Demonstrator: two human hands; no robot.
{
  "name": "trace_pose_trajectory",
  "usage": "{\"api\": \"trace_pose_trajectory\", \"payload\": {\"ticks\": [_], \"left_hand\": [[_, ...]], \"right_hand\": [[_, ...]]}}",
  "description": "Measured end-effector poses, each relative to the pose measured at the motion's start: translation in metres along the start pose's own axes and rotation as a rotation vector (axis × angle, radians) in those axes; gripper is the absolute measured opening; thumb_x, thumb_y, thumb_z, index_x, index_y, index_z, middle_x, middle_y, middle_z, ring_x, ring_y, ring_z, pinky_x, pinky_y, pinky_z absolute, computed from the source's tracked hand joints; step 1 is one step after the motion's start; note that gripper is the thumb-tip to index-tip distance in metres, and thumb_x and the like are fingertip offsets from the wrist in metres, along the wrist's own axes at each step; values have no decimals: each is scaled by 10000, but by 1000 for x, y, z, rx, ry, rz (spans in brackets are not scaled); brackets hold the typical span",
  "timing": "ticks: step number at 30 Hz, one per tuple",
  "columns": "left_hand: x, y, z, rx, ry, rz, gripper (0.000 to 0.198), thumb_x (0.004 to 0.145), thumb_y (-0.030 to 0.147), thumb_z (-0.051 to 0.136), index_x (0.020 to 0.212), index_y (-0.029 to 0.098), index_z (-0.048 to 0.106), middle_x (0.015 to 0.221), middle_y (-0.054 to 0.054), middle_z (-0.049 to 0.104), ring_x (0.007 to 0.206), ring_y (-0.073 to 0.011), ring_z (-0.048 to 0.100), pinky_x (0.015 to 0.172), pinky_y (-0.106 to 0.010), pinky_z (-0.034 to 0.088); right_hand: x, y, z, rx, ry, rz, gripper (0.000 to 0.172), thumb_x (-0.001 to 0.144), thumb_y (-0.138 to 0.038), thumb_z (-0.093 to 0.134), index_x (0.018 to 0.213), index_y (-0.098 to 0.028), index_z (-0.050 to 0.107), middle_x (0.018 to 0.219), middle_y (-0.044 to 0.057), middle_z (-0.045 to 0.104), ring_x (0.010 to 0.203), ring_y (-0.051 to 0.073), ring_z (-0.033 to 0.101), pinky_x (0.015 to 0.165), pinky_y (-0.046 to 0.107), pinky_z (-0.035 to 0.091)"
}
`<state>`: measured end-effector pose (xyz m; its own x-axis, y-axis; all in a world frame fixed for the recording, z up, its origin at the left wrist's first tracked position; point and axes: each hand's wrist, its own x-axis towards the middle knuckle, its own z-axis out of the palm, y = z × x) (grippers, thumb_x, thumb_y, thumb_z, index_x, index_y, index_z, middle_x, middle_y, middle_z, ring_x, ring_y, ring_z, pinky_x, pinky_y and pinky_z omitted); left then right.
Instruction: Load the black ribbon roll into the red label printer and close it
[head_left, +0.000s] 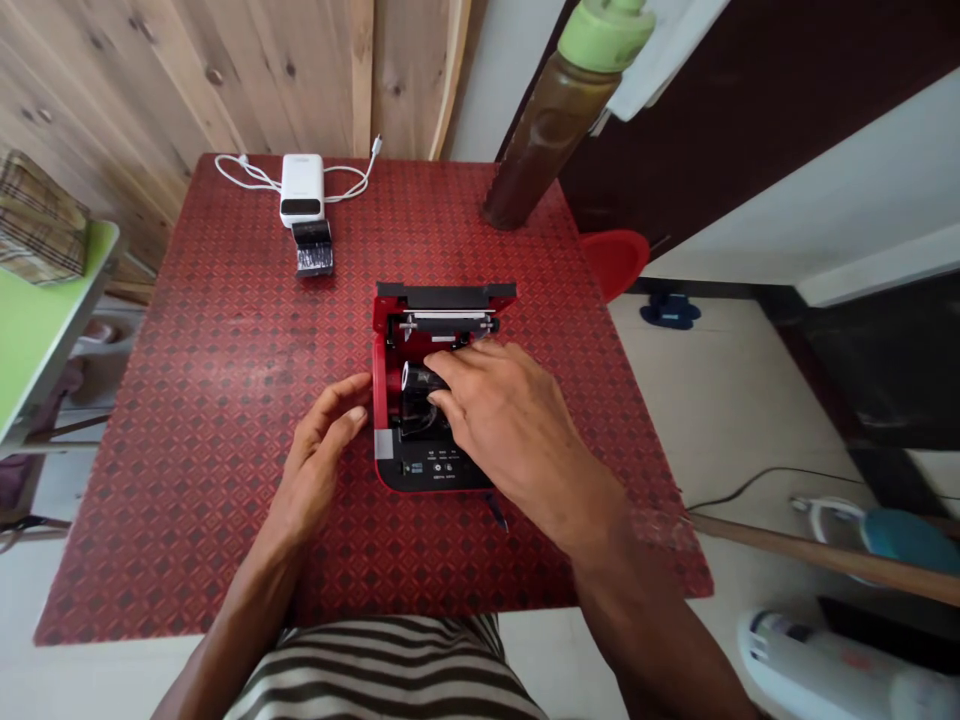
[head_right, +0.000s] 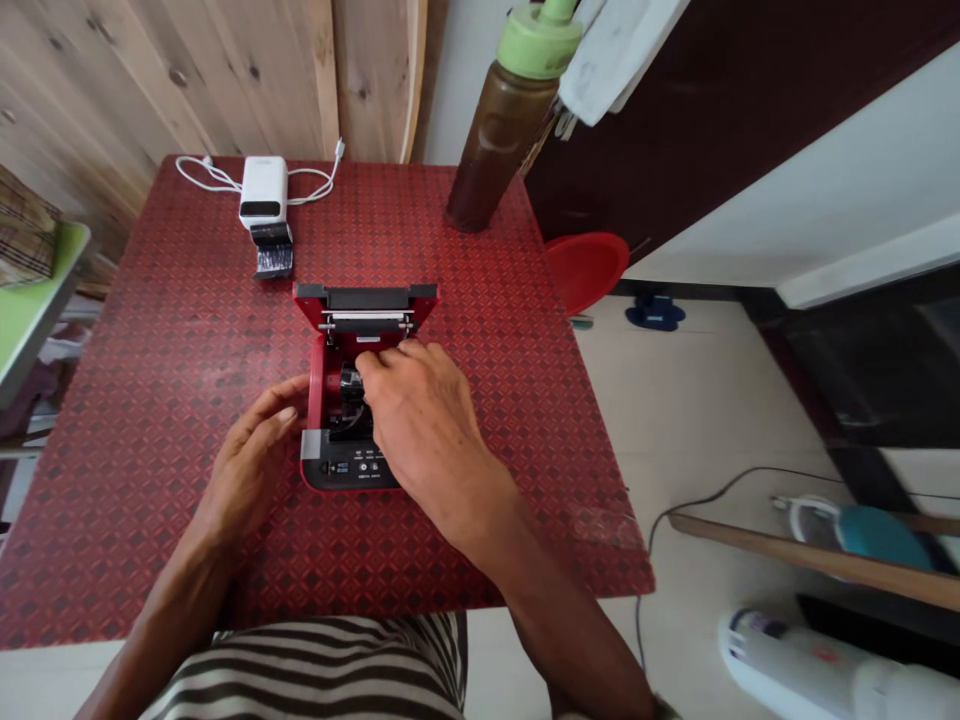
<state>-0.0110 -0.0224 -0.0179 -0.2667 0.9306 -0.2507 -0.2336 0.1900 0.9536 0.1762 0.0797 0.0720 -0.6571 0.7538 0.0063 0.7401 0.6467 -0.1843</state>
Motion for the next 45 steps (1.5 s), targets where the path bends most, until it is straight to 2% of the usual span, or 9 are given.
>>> {"api": "trace_pose_trajectory", "payload": {"ticks": [10,17,21,24,28,31,37,41,45], "left_hand": [[-1,-3,-2,-55,-43,-22,403,1065,484,794,1423,302,816,1566,-80,777,1500,-350,691,1356,-548,439],[-1,-2,-1,-43,-31,-34,408,1061,479,794,1420,286,813,1599,-89,758,1530,-366,669,1384,-584,405],[-1,-3,-3,-29,-26,-37,397,1072,477,780,1417,283,811,1561,-90,780,1515,-362,679,1373,-578,417],[-1,-4,-3,-17,-24,-39,407,1070,494,779,1411,276,816,1513,-98,804,1507,-367,685,1363,-575,431],[0,-2,-2,-32,-10,-53,414,1058,500,789,1400,270,816,1464,-100,823,1460,-368,717,1328,-578,470],[2,1,-2,-35,4,-41,421,1036,512,818,1371,257,816,1435,-110,831,1439,-373,728,1300,-585,500],[20,23,-1,41,49,96,412,986,557,852,1299,289,837,1439,-97,817,1417,-374,720,1297,-602,481],[51,52,17,80,88,253,419,990,556,813,1308,283,817,1481,-93,783,1470,-364,663,1259,-564,489],[73,71,36,92,68,301,402,1025,634,761,1019,238,825,1192,-74,827,1239,-305,738,1129,-467,540]], "right_hand": [[28,11,27,-37,-14,-1,203,969,-38,737,932,-224,807,1023,112,866,1063,338,770,987,475,512],[24,8,31,13,-77,27,221,1052,-76,674,946,-200,823,1054,137,879,1197,387,774,1094,554,512],[10,14,27,160,42,-40,348,1064,11,571,1209,-177,826,1302,141,866,1329,356,748,1156,535,521],[-5,21,15,330,114,-122,511,1089,60,451,1330,-201,818,1319,96,873,1253,265,793,1125,449,587],[-25,30,4,445,110,-254,280,1122,-111,661,1340,-158,830,1305,100,891,1250,269,805,1140,442,643],[-33,31,7,475,134,-278,220,1089,-134,753,1289,-139,845,1277,115,897,1243,286,798,1118,461,665],[-32,30,18,569,269,-285,174,1115,-101,705,1017,-167,832,1052,84,878,988,230,786,926,378,672],[-38,24,21,522,382,-270,154,1130,-115,692,1055,-183,808,1035,69,842,984,227,761,904,387,667],[-52,12,23,422,494,-229,197,1131,-90,667,1087,-211,817,1036,65,833,972,217,743,877,385,678]]}}
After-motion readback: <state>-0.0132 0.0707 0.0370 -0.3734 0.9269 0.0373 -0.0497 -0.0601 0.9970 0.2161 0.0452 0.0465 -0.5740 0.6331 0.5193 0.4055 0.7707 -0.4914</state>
